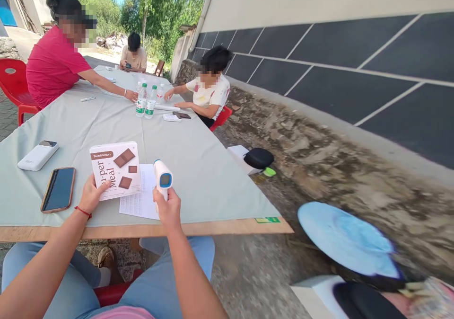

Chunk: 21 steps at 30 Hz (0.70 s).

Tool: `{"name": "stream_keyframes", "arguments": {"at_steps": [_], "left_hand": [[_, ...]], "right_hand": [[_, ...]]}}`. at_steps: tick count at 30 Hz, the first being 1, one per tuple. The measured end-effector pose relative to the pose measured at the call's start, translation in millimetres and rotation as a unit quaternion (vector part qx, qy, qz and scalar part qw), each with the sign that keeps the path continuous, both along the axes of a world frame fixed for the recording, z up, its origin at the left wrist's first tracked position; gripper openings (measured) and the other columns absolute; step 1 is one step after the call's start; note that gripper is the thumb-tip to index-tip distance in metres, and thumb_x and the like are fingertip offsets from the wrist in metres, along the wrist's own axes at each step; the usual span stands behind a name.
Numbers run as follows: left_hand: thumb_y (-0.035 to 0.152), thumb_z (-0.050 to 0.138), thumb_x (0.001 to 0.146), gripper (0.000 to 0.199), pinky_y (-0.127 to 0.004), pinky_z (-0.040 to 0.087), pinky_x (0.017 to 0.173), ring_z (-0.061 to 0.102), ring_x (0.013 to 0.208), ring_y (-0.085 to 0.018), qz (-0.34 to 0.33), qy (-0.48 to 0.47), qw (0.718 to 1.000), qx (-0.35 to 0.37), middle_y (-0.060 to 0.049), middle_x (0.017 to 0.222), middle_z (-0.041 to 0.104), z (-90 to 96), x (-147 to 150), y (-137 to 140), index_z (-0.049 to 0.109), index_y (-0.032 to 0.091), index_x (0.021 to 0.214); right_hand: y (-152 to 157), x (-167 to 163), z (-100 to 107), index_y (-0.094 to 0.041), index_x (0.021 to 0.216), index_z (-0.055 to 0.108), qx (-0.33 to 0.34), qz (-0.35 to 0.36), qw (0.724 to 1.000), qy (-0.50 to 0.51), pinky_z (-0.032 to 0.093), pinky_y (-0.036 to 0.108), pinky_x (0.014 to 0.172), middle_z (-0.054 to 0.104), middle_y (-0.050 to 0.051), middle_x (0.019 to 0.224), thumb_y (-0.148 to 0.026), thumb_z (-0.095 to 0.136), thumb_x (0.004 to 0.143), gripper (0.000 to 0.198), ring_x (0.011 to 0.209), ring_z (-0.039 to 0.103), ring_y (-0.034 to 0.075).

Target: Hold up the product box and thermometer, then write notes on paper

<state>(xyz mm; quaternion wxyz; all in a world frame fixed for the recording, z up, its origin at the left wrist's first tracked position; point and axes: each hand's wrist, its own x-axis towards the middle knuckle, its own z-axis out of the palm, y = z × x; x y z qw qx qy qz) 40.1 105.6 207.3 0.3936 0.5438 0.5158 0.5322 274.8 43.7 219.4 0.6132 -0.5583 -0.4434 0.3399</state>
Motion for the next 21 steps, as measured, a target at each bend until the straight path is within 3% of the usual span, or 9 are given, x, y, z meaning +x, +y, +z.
{"name": "stream_keyframes", "arguments": {"at_steps": [5, 11, 21], "left_hand": [[0.056, 0.074, 0.067, 0.066, -0.048, 0.051, 0.092, 0.062, 0.111, -0.032, -0.024, 0.024, 0.999, -0.002, -0.014, 0.119, 0.065, -2.4, 0.5, 0.3, 0.050, 0.016, 0.114], [0.054, 0.075, 0.066, 0.070, -0.048, 0.050, 0.094, 0.062, 0.112, -0.032, -0.052, 0.024, 0.998, 0.006, -0.013, 0.120, 0.065, -3.6, -1.1, 1.2, 0.051, 0.017, 0.120], [0.051, 0.075, 0.068, 0.070, -0.045, 0.050, 0.093, 0.062, 0.110, -0.030, -0.092, 0.003, 0.995, 0.028, -0.012, 0.120, 0.065, -1.8, -2.3, -0.8, 0.052, 0.016, 0.123]], "right_hand": [[-7.4, -47.0, 18.3, -0.020, 0.069, 0.055, -0.005, 0.113, 0.992, 0.046, 0.038, 0.026, 0.055, 0.052, -0.003, 0.055, -0.044, 0.060, 0.074, 0.025, 0.054, 0.045, 0.012], [7.3, -63.9, 20.9, -0.021, 0.062, 0.049, -0.020, 0.124, 0.991, 0.036, 0.036, 0.025, 0.052, 0.049, -0.004, 0.051, -0.043, 0.059, 0.076, 0.028, 0.050, 0.042, 0.012], [8.2, -73.4, 13.8, -0.021, 0.069, 0.054, -0.052, 0.099, 0.994, 0.008, 0.038, 0.026, 0.054, 0.048, -0.005, 0.051, -0.042, 0.055, 0.078, 0.023, 0.052, 0.044, 0.013]]}}
